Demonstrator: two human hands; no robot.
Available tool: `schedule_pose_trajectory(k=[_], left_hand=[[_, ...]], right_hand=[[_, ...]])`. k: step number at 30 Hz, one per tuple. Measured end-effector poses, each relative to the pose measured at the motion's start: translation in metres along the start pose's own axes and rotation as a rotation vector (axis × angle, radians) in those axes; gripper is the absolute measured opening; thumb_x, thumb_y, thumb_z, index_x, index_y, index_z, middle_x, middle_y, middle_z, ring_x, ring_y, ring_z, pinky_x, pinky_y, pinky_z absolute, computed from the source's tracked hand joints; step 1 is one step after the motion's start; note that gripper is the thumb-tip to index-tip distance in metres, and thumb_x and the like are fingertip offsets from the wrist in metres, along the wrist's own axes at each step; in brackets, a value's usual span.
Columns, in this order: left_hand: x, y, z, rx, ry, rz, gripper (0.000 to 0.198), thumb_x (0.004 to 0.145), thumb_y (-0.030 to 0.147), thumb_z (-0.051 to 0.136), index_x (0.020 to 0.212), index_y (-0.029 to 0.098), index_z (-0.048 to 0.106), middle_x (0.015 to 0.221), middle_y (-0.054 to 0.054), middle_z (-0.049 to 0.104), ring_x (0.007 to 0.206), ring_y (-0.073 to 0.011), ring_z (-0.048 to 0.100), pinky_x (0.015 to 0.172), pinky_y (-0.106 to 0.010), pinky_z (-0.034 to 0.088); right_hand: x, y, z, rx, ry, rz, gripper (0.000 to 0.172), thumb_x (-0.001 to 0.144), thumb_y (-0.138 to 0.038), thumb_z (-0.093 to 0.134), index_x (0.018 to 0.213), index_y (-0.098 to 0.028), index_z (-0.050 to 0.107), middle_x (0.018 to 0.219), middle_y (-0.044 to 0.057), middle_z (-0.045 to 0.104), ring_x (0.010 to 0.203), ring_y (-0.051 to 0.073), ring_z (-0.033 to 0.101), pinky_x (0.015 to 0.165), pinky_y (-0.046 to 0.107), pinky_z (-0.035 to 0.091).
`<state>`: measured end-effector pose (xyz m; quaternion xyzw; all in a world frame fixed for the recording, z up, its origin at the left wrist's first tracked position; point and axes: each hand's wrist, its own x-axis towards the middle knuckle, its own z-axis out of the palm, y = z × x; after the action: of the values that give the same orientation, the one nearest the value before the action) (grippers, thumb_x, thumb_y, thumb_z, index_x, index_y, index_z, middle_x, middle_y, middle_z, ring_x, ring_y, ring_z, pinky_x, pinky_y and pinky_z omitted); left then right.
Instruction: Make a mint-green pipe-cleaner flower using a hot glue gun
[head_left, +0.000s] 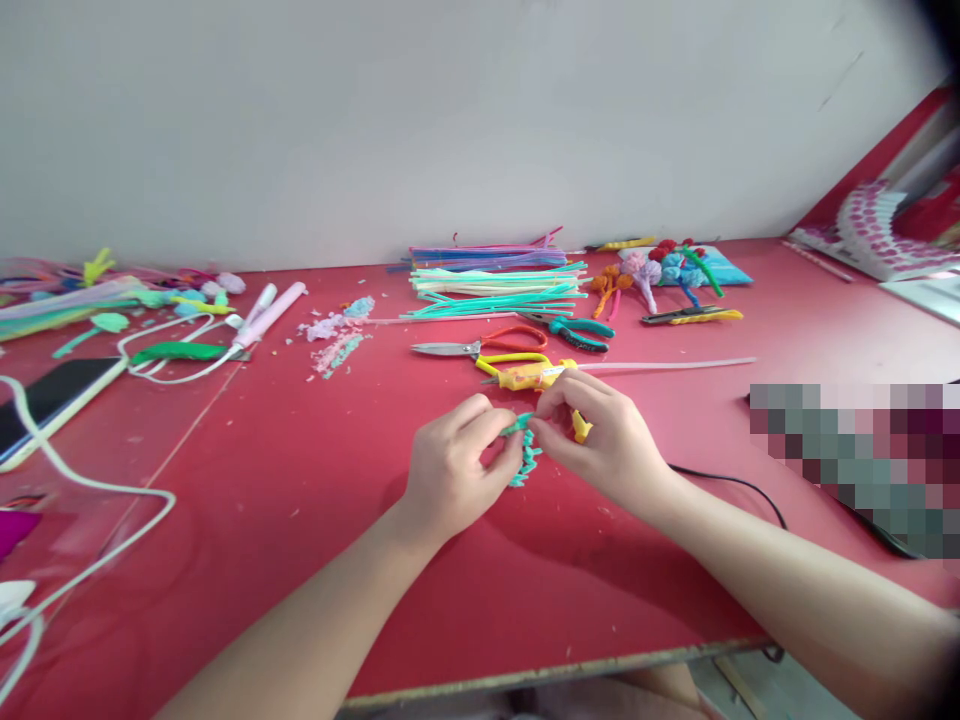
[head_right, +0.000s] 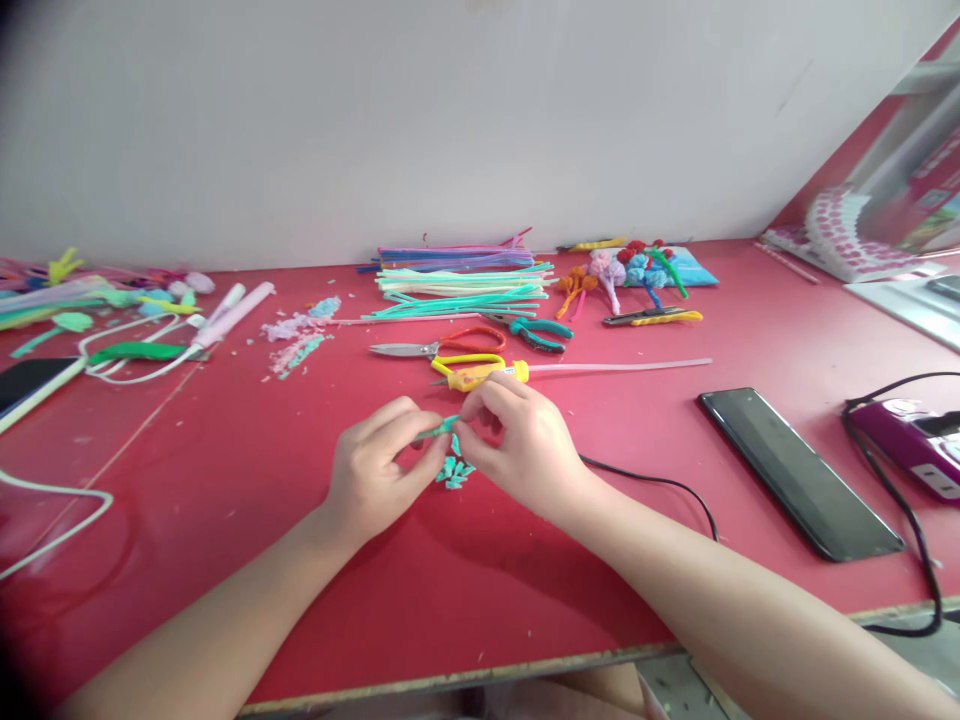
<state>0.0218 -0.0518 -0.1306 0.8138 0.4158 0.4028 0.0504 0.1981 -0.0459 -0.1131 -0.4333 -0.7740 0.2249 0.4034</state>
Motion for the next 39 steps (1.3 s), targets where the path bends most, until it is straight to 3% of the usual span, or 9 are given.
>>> schedule_pose_trajectory(k=[8, 13, 39], left_hand=[[-0.0006, -0.0009, 0.0009, -0.157, 0.001, -0.133, 0.004, 0.082, 0.016, 0.058, 0.079, 0.016, 0.061, 0.067, 0.001, 0.051, 0.059, -0.0099, 0.048, 0.056, -0.021, 0.039], [-0.001, -0.0017, 0.0018, -0.214, -0.015, -0.22, 0.007, 0.083, 0.018, 0.058, 0.077, 0.017, 0.06, 0.067, 0.001, 0.05, 0.061, -0.0102, 0.048, 0.056, -0.021, 0.039], [0.0007, 0.002, -0.0001, -0.224, -0.042, -0.262, 0.007, 0.082, 0.019, 0.059, 0.077, 0.017, 0.062, 0.067, 0.002, 0.051, 0.057, -0.0091, 0.047, 0.053, -0.02, 0.038]], right_hand=[[0.0015, 0.0015, -0.0047, 0.02, 0.046, -0.028, 0.012, 0.075, -0.008, 0.059, 0.078, -0.019, 0.056, 0.071, -0.001, 0.053, 0.063, 0.011, 0.048, 0.059, 0.024, 0.04], [0.0012, 0.0014, -0.002, 0.015, 0.006, -0.017, 0.009, 0.077, -0.01, 0.059, 0.078, -0.019, 0.057, 0.073, 0.0, 0.053, 0.062, 0.011, 0.048, 0.059, 0.025, 0.041], [-0.0022, 0.0034, 0.002, -0.043, 0.031, -0.079, 0.01, 0.082, -0.013, 0.057, 0.075, -0.02, 0.054, 0.071, 0.001, 0.056, 0.063, 0.012, 0.051, 0.059, 0.025, 0.042]])
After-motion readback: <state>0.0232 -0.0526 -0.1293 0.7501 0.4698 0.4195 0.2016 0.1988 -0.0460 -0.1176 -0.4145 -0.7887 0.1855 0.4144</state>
